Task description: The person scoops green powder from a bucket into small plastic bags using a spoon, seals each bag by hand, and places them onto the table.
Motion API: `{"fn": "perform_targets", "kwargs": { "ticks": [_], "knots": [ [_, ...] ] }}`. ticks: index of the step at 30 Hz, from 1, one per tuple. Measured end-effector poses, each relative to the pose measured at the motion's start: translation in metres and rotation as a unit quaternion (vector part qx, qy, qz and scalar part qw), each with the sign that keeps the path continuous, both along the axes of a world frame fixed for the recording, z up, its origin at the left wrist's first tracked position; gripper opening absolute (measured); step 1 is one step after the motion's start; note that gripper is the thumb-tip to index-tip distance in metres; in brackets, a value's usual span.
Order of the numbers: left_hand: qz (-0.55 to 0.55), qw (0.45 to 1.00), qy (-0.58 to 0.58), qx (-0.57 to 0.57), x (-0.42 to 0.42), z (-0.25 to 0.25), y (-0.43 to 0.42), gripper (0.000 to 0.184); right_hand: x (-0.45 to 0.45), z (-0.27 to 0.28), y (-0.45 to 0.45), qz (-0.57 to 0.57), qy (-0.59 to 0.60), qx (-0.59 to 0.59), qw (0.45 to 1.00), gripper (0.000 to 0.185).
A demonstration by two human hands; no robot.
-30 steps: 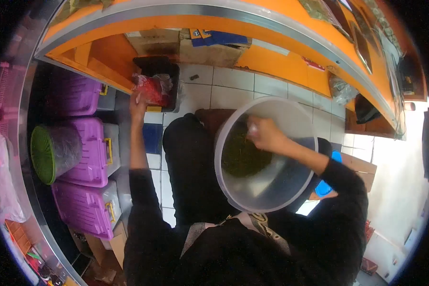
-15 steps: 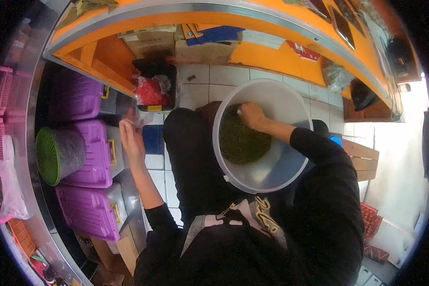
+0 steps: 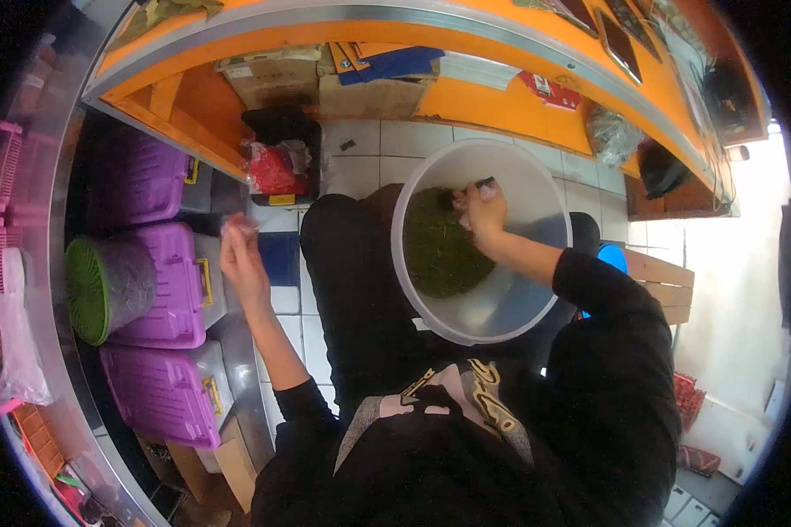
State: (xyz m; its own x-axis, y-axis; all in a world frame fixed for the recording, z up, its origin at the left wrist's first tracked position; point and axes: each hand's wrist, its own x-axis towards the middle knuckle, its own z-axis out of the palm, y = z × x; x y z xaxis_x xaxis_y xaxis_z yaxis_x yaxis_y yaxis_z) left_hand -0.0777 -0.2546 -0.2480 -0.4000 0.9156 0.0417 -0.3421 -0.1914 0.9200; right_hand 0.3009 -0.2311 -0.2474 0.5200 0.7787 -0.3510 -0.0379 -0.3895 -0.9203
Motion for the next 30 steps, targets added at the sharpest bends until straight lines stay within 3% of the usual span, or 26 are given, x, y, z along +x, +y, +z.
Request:
{"fn": "perform_targets", "kwargs": {
  "ticks": [4,7,11,17,22,26,30],
  "knots": [
    [0.002,1.0,-0.001,-0.01,0.0,0.016,-0.005,0.022,-0.032,-0.014,0.003,-0.008,0.054,0.067,0.996,0.016],
    [-0.004,0.999,0.022,0.026,0.001,0.024,-0.008,0.016,-0.037,-0.019,0.0,0.057,0.189,-0.06,0.979,0.017],
    [-0.006,0.993,0.065,0.097,0.005,0.042,-0.013,0.021,-0.012,-0.01,0.003,0.06,0.207,-0.129,0.968,0.022],
    [-0.013,0.993,0.019,0.118,0.03,0.095,-0.024,0.041,0.022,0.091,-0.009,0.09,0.243,-0.06,0.964,0.019],
    [-0.048,0.984,0.054,0.164,0.065,0.126,-0.026,0.046,0.048,0.153,-0.034,0.091,0.24,0.01,0.966,0.017],
    [-0.146,0.95,0.172,0.215,0.111,0.155,-0.03,0.049,0.056,0.171,-0.05,0.075,0.19,0.034,0.978,0.017],
    [-0.209,0.954,0.114,0.183,0.162,0.163,-0.041,0.053,0.064,0.172,-0.054,0.039,0.21,0.045,0.976,0.016]
  ]
}}
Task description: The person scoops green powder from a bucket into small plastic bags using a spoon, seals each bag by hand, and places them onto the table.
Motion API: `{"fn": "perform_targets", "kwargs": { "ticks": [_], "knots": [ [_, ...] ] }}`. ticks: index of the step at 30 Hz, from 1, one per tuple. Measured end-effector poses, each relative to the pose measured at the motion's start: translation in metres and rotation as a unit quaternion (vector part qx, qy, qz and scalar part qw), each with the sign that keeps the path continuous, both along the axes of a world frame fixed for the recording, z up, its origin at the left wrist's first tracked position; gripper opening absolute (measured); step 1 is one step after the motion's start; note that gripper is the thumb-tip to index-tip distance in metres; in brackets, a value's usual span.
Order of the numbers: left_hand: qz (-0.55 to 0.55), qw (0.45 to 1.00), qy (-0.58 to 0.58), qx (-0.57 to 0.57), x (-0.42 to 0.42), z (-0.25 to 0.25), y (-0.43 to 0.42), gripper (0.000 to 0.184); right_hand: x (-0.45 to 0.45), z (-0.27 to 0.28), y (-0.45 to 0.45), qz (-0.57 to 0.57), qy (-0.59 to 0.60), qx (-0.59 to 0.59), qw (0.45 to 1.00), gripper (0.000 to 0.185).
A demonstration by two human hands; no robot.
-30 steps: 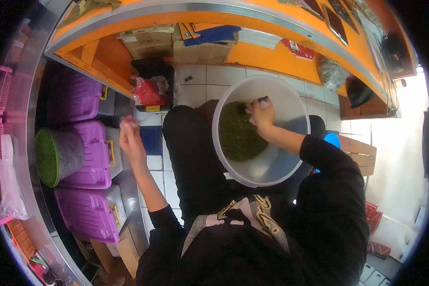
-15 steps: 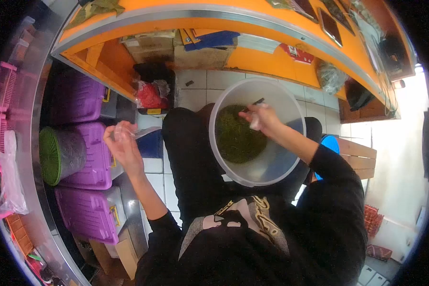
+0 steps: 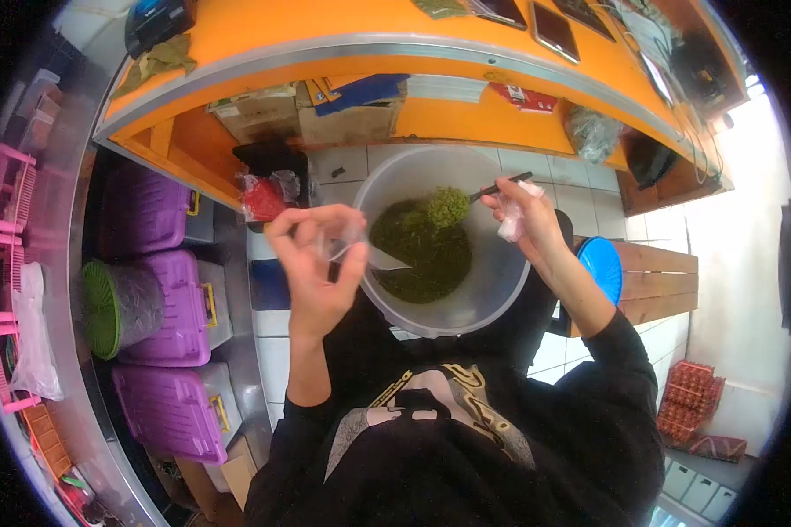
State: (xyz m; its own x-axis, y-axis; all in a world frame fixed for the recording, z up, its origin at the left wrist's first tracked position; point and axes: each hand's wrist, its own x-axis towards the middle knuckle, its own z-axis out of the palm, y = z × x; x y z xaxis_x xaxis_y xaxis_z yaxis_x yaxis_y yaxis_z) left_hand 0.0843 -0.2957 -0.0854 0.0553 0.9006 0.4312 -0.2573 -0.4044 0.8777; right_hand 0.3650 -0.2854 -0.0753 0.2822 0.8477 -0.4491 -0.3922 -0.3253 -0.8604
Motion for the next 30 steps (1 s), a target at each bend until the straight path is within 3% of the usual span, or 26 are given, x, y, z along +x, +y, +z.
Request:
{"fn": "perform_targets", "kwargs": {
  "ticks": [3,5,9,13,16,17,18,20,21,22,24,25,28,30],
  "knots": [
    [-0.033,0.997,0.063,0.002,0.021,-0.002,0.0,0.06,0.004,0.001,-0.001,0.013,-0.005,0.026,1.0,0.017],
    [-0.036,0.976,0.211,0.044,0.032,0.002,0.0,0.067,0.003,0.009,0.0,-0.023,-0.018,0.066,0.997,0.016],
    [-0.034,0.963,0.253,0.089,0.056,-0.015,0.002,0.076,0.008,0.024,-0.001,-0.012,-0.025,0.092,0.995,0.016],
    [-0.03,0.958,0.265,0.11,0.073,-0.024,0.007,0.079,-0.01,0.041,-0.01,0.054,-0.12,0.183,0.974,0.017],
    [-0.014,0.956,0.259,0.134,0.082,-0.028,0.011,0.082,-0.035,0.038,-0.026,0.135,-0.251,0.268,0.92,0.011],
    [-0.01,0.958,0.252,0.14,0.084,-0.029,0.013,0.082,-0.035,0.043,-0.029,0.165,-0.357,0.341,0.854,0.013],
    [-0.004,0.959,0.244,0.145,0.085,-0.03,0.015,0.082,-0.034,0.047,-0.031,0.165,-0.357,0.342,0.853,0.013],
    [0.008,0.958,0.255,0.128,0.082,-0.03,0.016,0.082,-0.028,0.052,-0.033,0.126,-0.442,0.458,0.761,0.018],
    [0.017,0.958,0.265,0.109,0.08,-0.03,0.016,0.082,-0.022,0.051,-0.034,0.129,-0.441,0.451,0.765,0.03],
    [0.019,0.958,0.265,0.109,0.078,-0.03,0.018,0.082,-0.017,0.053,-0.035,0.13,-0.44,0.452,0.764,0.03],
    [0.042,0.958,0.241,0.148,0.078,-0.03,0.021,0.081,-0.013,0.063,-0.038,0.201,-0.527,0.336,0.754,0.044],
    [0.041,0.958,0.241,0.147,0.079,-0.028,0.021,0.081,-0.012,0.056,-0.038,0.192,-0.525,0.334,0.759,0.054],
    [0.053,0.954,0.236,0.176,0.086,-0.021,0.018,0.083,-0.017,0.052,-0.038,0.213,-0.579,0.339,0.71,0.053],
    [0.043,0.959,0.183,0.21,0.091,-0.02,0.017,0.083,-0.023,0.051,-0.035,0.247,-0.554,0.342,0.718,0.043]
  ]
}}
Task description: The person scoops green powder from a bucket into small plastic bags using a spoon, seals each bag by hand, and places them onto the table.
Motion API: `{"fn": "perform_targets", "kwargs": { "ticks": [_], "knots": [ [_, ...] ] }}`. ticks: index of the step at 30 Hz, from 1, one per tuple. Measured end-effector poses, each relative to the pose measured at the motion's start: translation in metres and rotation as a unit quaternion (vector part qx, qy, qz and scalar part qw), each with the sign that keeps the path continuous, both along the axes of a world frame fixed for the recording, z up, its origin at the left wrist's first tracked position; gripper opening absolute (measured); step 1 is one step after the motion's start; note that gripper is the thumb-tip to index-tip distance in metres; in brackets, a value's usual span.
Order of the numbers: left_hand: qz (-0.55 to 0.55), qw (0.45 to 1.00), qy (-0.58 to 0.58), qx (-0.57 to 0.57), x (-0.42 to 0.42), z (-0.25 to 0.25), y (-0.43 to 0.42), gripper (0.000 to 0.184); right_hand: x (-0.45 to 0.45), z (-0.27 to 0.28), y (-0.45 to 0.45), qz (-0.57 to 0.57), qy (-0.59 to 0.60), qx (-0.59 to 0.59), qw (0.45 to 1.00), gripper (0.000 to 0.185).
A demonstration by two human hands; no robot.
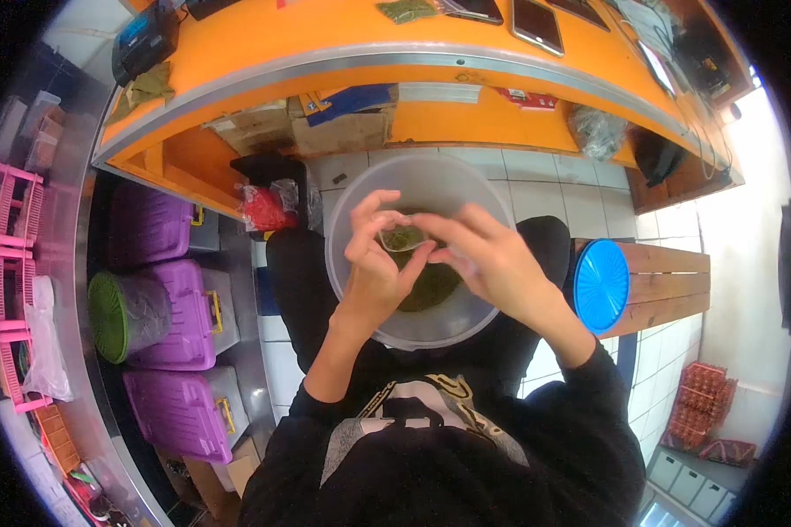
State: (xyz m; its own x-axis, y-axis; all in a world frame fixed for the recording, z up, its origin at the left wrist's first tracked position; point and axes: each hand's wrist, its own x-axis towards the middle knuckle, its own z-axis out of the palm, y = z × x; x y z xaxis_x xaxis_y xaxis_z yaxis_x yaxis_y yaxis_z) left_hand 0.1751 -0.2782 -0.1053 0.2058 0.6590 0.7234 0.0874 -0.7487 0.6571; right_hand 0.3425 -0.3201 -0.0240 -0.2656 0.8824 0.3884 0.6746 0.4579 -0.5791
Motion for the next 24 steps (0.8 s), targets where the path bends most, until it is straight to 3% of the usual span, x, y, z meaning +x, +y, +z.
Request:
{"fn": "perform_targets", "kwargs": {
  "ticks": [2,4,5,6,7,10,12,16,21,24],
  "knots": [
    [-0.01,0.997,0.058,-0.052,-0.011,0.008,0.0,0.08,0.002,-0.013,0.008,0.085,-0.014,-0.068,0.994,0.032],
    [-0.015,0.988,0.114,-0.103,-0.017,0.017,-0.004,0.077,0.006,-0.011,0.013,0.093,0.014,-0.064,0.993,0.022],
    [-0.074,0.973,-0.036,-0.215,-0.019,0.02,-0.007,0.07,0.009,-0.01,0.016,0.092,0.039,-0.056,0.993,0.022],
    [-0.131,0.92,-0.185,-0.319,-0.021,0.022,-0.009,0.063,0.01,-0.009,0.017,0.09,0.064,-0.049,0.993,0.021],
    [-0.129,0.912,-0.203,-0.333,-0.023,0.021,-0.008,0.048,0.008,-0.011,0.018,0.092,0.064,-0.048,0.993,0.021],
    [-0.114,0.892,-0.229,-0.373,-0.024,0.032,-0.009,0.038,0.002,-0.013,0.012,0.042,0.145,-0.018,0.988,0.018],
    [-0.096,0.899,-0.234,-0.357,-0.02,0.034,-0.01,0.036,-0.007,-0.011,0.005,-0.054,0.282,-0.079,0.955,0.018],
    [-0.073,0.912,-0.26,-0.309,-0.017,0.027,-0.01,0.036,-0.013,-0.009,0.004,-0.059,0.308,-0.12,0.942,0.018],
    [-0.063,0.91,-0.255,-0.321,-0.01,0.035,-0.014,0.039,-0.014,-0.02,0.01,-0.037,0.282,-0.068,0.956,0.024],
    [-0.069,0.912,-0.236,-0.328,-0.009,0.033,-0.015,0.041,-0.015,-0.015,0.007,-0.053,0.275,-0.1,0.955,0.026]
  ]
}}
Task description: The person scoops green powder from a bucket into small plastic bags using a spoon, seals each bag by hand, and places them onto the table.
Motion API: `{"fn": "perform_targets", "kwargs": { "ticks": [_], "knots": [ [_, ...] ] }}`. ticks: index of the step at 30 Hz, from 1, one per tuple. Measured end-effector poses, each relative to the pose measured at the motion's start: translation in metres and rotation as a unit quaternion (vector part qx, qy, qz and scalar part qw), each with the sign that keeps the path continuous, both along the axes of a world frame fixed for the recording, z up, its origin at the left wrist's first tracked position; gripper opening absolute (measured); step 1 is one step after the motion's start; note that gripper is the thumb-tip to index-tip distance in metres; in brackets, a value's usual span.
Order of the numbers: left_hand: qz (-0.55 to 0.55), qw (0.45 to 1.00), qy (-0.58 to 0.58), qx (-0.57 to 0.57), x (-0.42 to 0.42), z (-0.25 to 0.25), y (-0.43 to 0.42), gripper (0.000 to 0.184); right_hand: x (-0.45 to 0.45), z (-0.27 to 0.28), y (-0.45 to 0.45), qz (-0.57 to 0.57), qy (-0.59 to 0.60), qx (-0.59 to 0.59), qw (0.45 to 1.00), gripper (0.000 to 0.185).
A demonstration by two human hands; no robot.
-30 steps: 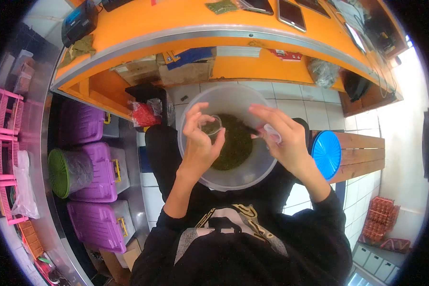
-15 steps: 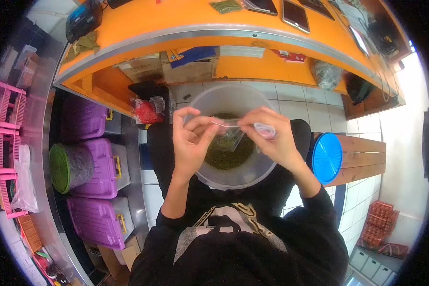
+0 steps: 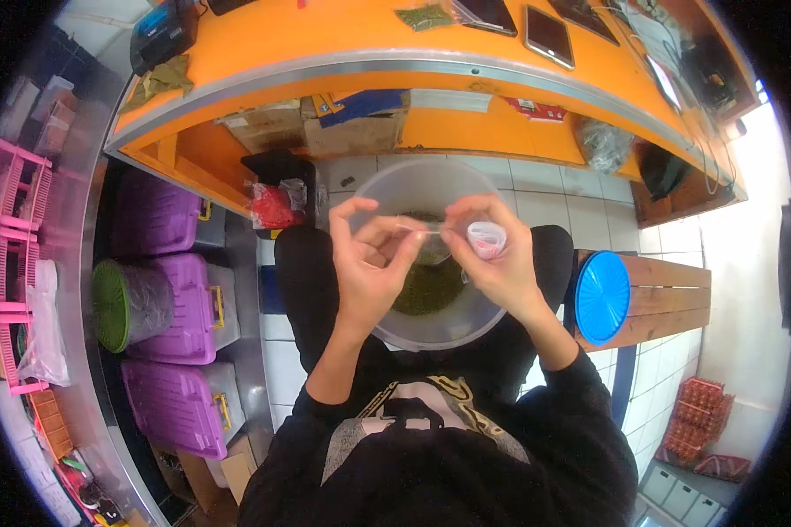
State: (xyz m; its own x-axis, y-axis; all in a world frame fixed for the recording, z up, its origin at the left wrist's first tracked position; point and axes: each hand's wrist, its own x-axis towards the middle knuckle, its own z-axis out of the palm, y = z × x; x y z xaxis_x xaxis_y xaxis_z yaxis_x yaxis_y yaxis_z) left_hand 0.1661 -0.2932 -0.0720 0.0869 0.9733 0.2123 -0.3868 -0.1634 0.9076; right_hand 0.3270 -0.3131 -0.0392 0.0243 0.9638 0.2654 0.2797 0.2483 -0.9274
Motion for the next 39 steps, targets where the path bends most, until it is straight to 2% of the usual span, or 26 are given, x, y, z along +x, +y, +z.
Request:
{"fn": "perform_targets", "kwargs": {
  "ticks": [5,10,12,16,17,19,20,21,23,24,25,26,28,30,32,33,34,35,36,38,39],
  "knots": [
    [-0.003,1.0,0.014,0.018,0.002,-0.008,0.001,0.049,-0.002,0.003,0.001,0.013,-0.021,0.018,1.0,0.027],
    [-0.076,0.996,0.039,0.03,0.0,-0.005,0.007,0.052,-0.001,0.005,0.0,0.002,-0.037,0.007,0.999,0.027],
    [-0.099,0.993,0.056,0.034,-0.002,0.001,0.011,0.051,0.003,0.002,0.001,0.004,-0.013,-0.017,1.0,0.027],
    [-0.154,0.982,0.097,0.054,0.003,0.007,0.021,0.047,0.011,0.002,0.003,0.0,-0.014,0.012,1.0,0.024],
    [-0.154,0.982,0.097,0.056,0.004,0.012,0.029,0.047,0.014,0.002,0.004,-0.007,0.031,-0.003,0.999,0.024],
    [-0.145,0.972,0.098,0.158,0.007,0.043,0.053,0.044,0.025,0.001,0.007,-0.014,0.075,-0.018,0.997,0.024],
    [-0.105,0.974,0.123,0.159,0.01,0.064,0.07,0.044,0.033,-0.001,0.009,0.005,0.233,-0.085,0.969,0.027],
    [-0.05,0.973,0.135,0.18,0.016,0.082,0.093,0.051,0.037,-0.001,0.009,0.023,0.383,-0.15,0.911,0.03],
    [-0.023,0.963,0.138,0.231,0.026,0.114,0.146,0.053,0.038,0.003,0.009,0.026,0.422,-0.145,0.895,0.034],
    [0.078,0.919,0.231,0.311,0.032,0.122,0.188,0.051,0.038,0.006,0.01,0.031,0.461,-0.139,0.876,0.038],
    [0.178,0.849,0.317,0.383,0.037,0.128,0.218,0.049,0.037,0.006,0.01,0.031,0.459,-0.136,0.877,0.038],
    [0.178,0.85,0.314,0.384,0.04,0.132,0.224,0.049,0.036,0.004,0.008,0.036,0.465,-0.139,0.873,0.042],
    [0.267,0.754,0.312,0.512,0.046,0.148,0.232,0.096,0.036,0.004,0.009,0.043,0.467,-0.136,0.873,0.045],
    [0.356,0.716,0.354,0.484,0.042,0.122,0.202,0.039,0.033,0.001,0.007,0.027,0.444,-0.134,0.885,0.048],
    [0.124,0.873,0.334,0.333,0.038,0.103,0.133,0.026,0.033,0.0,0.007,0.009,0.445,-0.155,0.882,0.049],
    [0.06,0.899,0.328,0.285,0.036,0.081,0.104,0.02,0.029,-0.002,0.009,-0.001,0.441,-0.138,0.887,0.047],
    [-0.028,0.902,0.345,0.258,0.032,0.075,0.076,0.018,0.025,-0.004,0.009,-0.011,0.437,-0.124,0.891,0.046],
    [-0.068,0.916,0.341,0.201,0.032,0.064,0.051,0.02,0.022,-0.009,0.01,-0.011,0.438,-0.128,0.89,0.046],
    [-0.108,0.922,0.327,0.175,0.032,0.053,0.037,0.027,0.02,-0.017,0.01,-0.044,0.394,-0.103,0.912,0.045],
    [-0.118,0.939,0.293,0.134,0.031,0.03,0.024,0.03,0.014,-0.027,0.009,-0.076,0.348,-0.079,0.931,0.043],
    [-0.109,0.953,0.261,0.108,0.03,0.022,0.023,0.03,0.012,-0.029,0.009,-0.09,0.287,-0.07,0.951,0.041]
  ]
}}
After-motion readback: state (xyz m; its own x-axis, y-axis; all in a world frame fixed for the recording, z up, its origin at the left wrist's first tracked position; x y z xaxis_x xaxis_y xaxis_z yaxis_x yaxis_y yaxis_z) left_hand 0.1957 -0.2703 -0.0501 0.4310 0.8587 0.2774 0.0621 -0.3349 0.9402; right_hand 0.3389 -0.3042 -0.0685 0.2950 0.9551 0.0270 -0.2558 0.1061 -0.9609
